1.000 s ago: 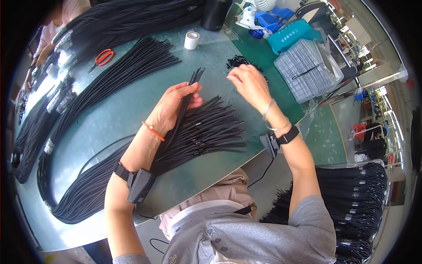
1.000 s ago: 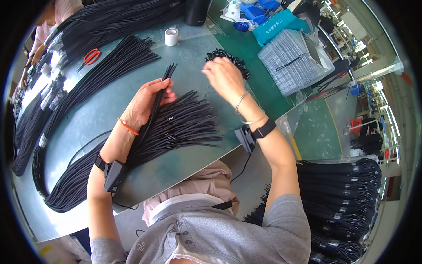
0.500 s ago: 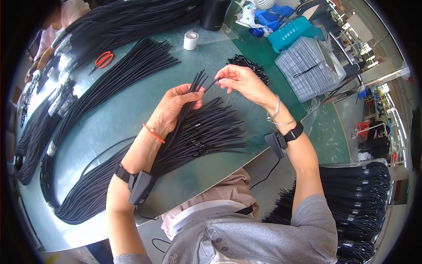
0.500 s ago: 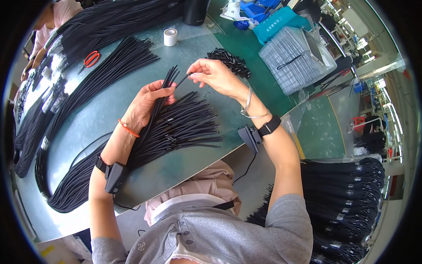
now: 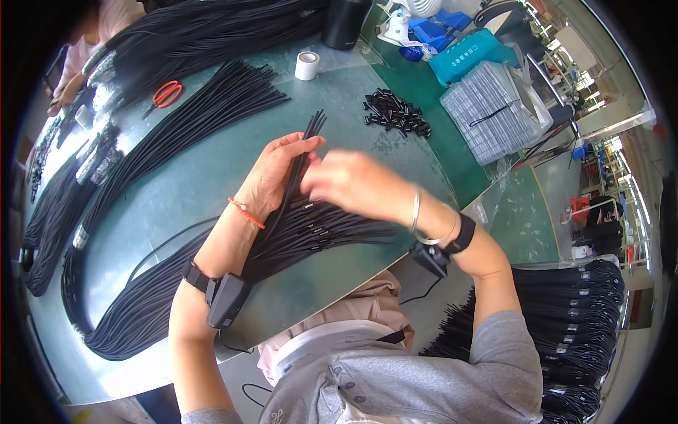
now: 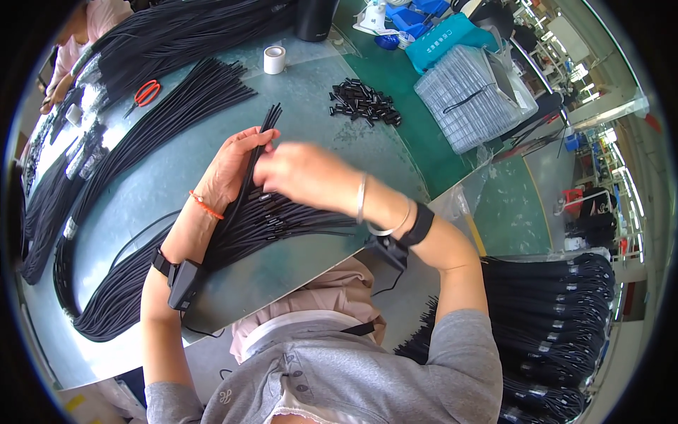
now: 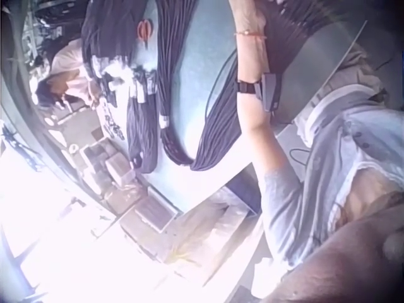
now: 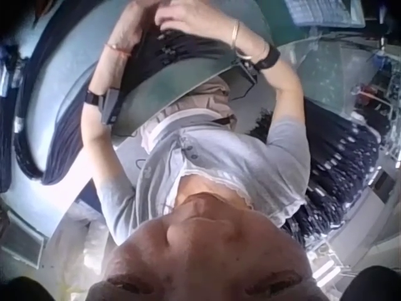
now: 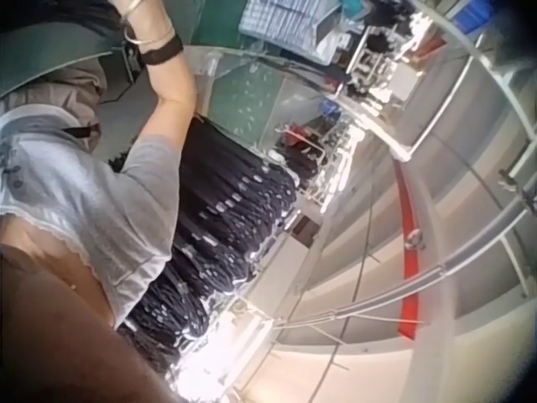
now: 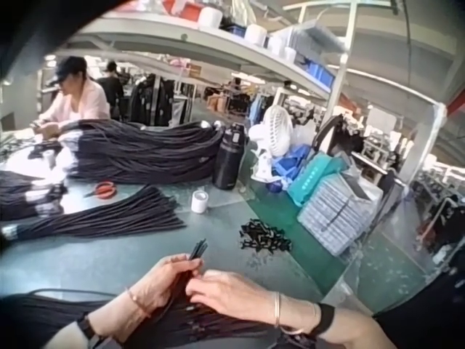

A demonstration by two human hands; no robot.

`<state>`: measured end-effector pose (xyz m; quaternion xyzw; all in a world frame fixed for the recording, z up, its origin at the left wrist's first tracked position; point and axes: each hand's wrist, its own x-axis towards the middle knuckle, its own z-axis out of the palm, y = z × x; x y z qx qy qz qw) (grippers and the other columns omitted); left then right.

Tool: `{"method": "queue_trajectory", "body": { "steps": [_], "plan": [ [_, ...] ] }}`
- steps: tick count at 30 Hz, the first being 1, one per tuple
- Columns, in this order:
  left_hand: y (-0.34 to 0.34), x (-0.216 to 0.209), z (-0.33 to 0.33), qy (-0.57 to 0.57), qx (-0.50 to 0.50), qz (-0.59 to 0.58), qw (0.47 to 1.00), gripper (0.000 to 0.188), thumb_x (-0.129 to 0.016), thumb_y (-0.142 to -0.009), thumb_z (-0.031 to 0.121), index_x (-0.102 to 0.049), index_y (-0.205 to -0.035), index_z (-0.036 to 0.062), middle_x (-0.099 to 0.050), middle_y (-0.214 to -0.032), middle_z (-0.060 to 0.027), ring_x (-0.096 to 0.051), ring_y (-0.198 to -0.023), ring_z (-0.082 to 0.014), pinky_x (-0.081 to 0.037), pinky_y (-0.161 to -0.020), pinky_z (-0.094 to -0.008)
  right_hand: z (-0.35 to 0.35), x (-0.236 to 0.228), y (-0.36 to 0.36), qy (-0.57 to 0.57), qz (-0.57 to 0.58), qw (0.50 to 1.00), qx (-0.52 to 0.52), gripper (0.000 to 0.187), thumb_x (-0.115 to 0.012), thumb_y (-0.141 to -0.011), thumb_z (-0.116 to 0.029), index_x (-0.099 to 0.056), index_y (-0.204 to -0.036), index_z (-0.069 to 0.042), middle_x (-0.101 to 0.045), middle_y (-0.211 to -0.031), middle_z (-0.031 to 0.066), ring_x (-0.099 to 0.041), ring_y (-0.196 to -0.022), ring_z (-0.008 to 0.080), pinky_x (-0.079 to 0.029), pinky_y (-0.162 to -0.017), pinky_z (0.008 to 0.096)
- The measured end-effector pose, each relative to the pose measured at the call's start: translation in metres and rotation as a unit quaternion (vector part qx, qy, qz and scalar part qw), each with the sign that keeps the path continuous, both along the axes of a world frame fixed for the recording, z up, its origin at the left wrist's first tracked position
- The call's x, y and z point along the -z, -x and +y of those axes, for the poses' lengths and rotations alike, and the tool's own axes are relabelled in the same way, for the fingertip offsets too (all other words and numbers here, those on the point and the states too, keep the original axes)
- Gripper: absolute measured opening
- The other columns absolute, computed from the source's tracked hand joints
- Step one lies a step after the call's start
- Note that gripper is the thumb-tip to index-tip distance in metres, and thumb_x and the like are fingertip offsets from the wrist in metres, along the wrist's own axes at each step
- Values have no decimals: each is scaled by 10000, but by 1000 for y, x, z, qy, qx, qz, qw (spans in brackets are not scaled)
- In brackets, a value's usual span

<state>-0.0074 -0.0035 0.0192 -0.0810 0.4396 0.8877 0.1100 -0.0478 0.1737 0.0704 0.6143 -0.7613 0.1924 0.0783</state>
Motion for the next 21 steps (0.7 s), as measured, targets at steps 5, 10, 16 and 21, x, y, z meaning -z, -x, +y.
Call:
{"method": "queue_trajectory", "body": {
  "steps": [5,10,16,21],
  "plan": [
    [2,3,-1,2,14,-6,1000,158,-593,-929,146,-618,-1010,13,-612,-791,-10,-607,-697,-102,-515,-722,-245,45,23,87,-25,92,954,283,92,-680,-825,-160,-668,-815,-69,-613,-819,107,-579,-858,284,-473,-784,383],
    [2,8,-1,15,14,0,1000,133,-626,-914,123,-628,-1002,23,-618,-799,-6,-612,-699,-96,-528,-709,-229,57,37,102,-37,25,965,260,91,-691,-818,-140,-665,-880,-79,-621,-862,105,-584,-830,265,-480,-766,359],
    [3,7,2,15,1,-5,1000,120,-680,-877,90,-643,-974,29,-626,-798,-6,-612,-683,-85,-538,-693,-207,45,36,93,55,-409,889,198,176,-697,-853,-139,-646,-1004,-65,-652,-920,45,-618,-817,152,-494,-728,287],
    [1,8,0,14,-3,-7,1000,108,-687,-872,88,-653,-957,32,-633,-798,-7,-617,-682,-85,-534,-686,-202,24,13,61,159,-649,734,125,190,-685,-879,-133,-647,-1038,-37,-658,-959,18,-621,-831,103,-500,-748,250]
  ]
}}
